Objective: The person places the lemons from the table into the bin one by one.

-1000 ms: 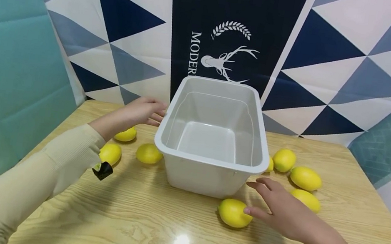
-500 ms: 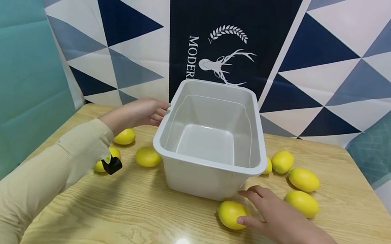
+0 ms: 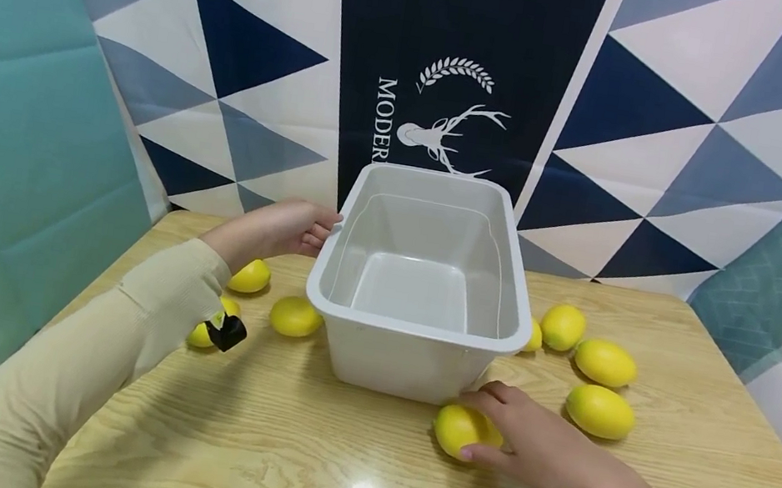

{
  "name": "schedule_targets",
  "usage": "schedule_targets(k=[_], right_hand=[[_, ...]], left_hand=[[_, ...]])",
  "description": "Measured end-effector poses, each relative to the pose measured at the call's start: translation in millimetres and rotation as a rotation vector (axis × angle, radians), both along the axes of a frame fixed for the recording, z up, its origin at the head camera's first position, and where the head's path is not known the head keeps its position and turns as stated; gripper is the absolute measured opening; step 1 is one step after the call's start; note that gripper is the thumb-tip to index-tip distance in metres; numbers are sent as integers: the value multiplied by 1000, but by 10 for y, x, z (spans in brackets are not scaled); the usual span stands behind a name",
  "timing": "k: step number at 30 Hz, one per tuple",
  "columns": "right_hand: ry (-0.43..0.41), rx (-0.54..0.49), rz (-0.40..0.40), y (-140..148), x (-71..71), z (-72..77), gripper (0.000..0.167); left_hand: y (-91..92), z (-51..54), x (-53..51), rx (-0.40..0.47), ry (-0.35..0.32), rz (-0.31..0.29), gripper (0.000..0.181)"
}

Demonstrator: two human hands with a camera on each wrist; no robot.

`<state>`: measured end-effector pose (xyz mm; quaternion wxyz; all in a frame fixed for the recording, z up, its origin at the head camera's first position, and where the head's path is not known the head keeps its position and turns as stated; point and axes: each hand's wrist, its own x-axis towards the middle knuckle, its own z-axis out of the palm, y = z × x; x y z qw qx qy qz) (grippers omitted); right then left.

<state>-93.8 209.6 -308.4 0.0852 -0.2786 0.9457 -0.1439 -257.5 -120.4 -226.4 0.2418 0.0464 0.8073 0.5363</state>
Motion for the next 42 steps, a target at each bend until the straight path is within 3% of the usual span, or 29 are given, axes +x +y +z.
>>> schedule_targets(k=[19, 36, 42], right_hand=[[-35, 26, 3, -46, 8, -48, 68], [72, -1, 66, -96, 10, -138, 57], [154, 5, 93, -109, 48, -194, 57]], left_hand=[[-5, 38, -10, 1, -51, 29, 39], [-17, 43, -18, -17, -74, 47, 38], [15, 40, -21, 5, -94, 73, 40]])
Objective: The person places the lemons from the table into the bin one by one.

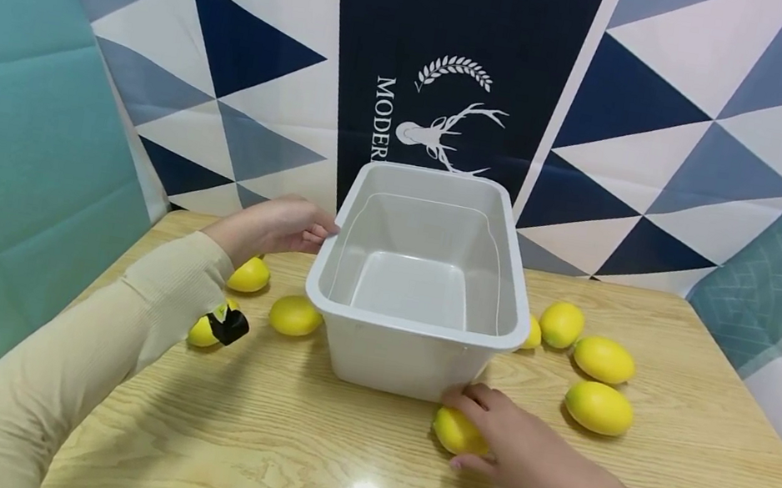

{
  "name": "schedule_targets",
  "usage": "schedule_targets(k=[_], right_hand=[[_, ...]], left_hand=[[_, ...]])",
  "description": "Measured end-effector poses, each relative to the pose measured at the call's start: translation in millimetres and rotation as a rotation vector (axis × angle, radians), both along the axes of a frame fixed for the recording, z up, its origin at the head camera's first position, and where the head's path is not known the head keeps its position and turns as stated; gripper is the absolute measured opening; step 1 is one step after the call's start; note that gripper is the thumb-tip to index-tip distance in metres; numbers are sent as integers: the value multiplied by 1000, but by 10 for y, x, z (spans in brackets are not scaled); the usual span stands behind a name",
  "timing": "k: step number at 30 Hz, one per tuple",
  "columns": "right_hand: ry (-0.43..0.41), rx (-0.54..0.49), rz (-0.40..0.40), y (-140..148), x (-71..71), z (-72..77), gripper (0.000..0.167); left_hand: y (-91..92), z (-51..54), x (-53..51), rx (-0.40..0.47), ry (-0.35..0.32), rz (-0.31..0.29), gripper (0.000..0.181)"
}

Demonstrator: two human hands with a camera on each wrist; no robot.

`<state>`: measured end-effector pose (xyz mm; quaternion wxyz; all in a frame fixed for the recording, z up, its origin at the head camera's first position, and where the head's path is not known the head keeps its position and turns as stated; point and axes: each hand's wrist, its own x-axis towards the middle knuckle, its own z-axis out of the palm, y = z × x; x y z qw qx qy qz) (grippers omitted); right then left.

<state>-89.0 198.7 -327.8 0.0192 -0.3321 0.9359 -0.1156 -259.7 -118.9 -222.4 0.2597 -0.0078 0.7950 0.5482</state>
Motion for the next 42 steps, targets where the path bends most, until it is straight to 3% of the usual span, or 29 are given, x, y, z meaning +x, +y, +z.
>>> schedule_targets(k=[14, 21, 31, 42], right_hand=[[234, 47, 61, -59, 69, -151, 63], [220, 101, 78, -63, 101, -186, 62], [182, 96, 87, -39, 109, -197, 57], [263, 123, 128, -35, 93, -210, 62]], left_hand=[[-19, -35, -12, -2, -6, -27, 41], [-21, -25, -2, 6, -3, -31, 40], [-3, -22, 13, 10, 6, -18, 40], [11, -53, 3, -1, 20, 4, 42]])
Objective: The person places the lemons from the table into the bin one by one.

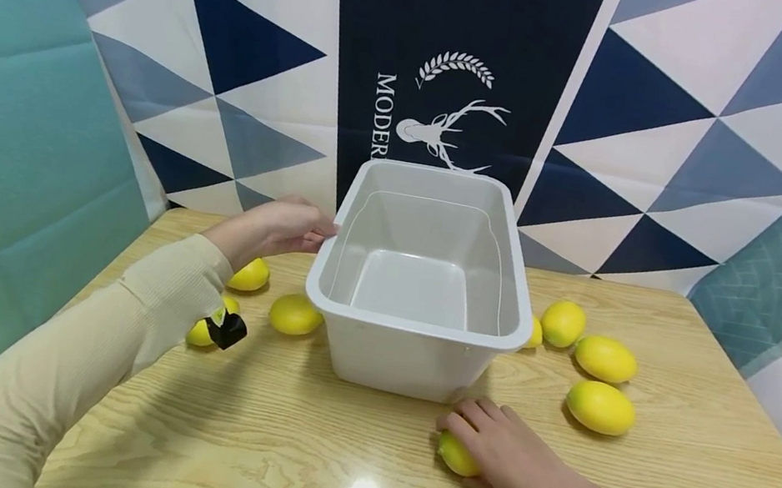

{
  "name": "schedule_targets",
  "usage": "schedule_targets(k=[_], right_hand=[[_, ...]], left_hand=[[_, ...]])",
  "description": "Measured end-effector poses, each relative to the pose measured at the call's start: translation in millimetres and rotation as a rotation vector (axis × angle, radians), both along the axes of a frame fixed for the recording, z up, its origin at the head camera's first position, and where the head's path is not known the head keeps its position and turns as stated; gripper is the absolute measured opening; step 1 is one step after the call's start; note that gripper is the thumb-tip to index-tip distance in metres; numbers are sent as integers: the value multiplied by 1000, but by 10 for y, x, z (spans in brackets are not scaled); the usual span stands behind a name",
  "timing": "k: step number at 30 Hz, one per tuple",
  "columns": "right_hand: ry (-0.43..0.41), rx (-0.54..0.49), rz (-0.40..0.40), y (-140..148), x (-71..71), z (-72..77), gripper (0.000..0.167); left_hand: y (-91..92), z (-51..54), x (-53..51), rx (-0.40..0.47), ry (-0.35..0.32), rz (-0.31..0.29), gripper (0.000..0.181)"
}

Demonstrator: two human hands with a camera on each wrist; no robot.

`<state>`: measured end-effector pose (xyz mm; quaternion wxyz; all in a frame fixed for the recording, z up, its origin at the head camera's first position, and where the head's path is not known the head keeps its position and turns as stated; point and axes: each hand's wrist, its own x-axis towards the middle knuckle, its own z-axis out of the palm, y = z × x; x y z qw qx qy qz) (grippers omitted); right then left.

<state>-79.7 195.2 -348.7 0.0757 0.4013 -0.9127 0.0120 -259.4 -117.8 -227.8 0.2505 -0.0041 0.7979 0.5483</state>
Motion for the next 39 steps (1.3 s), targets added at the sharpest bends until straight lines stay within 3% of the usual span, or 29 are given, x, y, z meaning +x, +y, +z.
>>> schedule_targets(k=[19, 28, 39], right_hand=[[112, -29, 56, -24, -10, 100, 65], [54, -12, 63, -69, 3, 277, 68], [98, 12, 100, -92, -6, 398, 69]], left_hand=[[76, -26, 16, -14, -8, 68, 39], [28, -32, 21, 8, -11, 63, 40], [33, 3, 27, 2, -28, 74, 41]])
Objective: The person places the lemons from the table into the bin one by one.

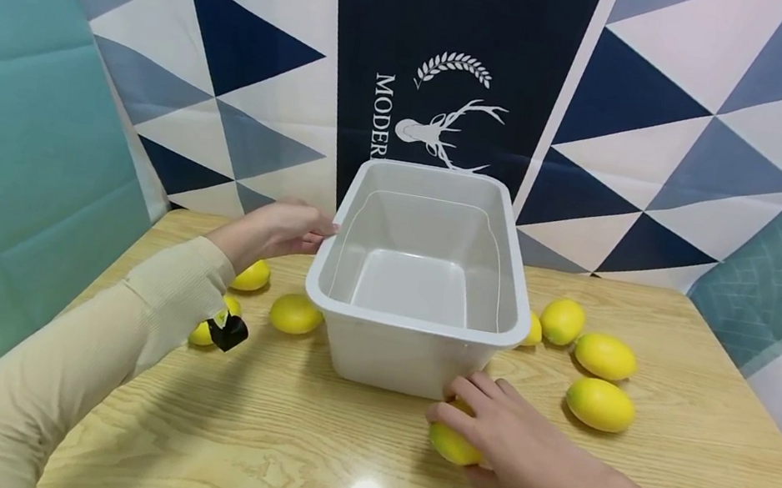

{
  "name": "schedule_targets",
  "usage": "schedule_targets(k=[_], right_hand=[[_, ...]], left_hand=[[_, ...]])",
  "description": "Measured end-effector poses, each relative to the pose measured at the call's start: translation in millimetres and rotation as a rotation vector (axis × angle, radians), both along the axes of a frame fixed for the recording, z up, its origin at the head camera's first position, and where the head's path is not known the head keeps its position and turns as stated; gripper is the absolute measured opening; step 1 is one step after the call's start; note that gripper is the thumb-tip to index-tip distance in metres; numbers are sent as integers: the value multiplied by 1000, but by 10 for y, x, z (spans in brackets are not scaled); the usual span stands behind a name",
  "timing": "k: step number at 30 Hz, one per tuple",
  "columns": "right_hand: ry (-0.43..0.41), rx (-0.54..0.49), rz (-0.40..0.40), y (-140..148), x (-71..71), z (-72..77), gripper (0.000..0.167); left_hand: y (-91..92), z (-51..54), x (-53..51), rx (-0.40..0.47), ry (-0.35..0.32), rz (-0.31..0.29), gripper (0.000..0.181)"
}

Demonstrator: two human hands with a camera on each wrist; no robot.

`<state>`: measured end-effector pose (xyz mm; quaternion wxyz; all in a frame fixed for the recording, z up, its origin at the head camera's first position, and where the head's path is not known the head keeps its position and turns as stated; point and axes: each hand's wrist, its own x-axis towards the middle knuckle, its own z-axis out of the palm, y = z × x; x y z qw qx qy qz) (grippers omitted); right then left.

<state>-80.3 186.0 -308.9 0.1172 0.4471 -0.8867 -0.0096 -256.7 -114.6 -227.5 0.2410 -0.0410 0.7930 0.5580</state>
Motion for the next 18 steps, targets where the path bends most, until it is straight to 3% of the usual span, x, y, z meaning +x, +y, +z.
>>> schedule_targets(k=[12, 18], right_hand=[[-52, 28, 11, -42, 37, 144, 66], [-26, 27, 28, -54, 47, 213, 68]], left_hand=[[-1, -2, -8, -17, -16, -14, 41], [10, 18, -22, -23, -7, -19, 42]])
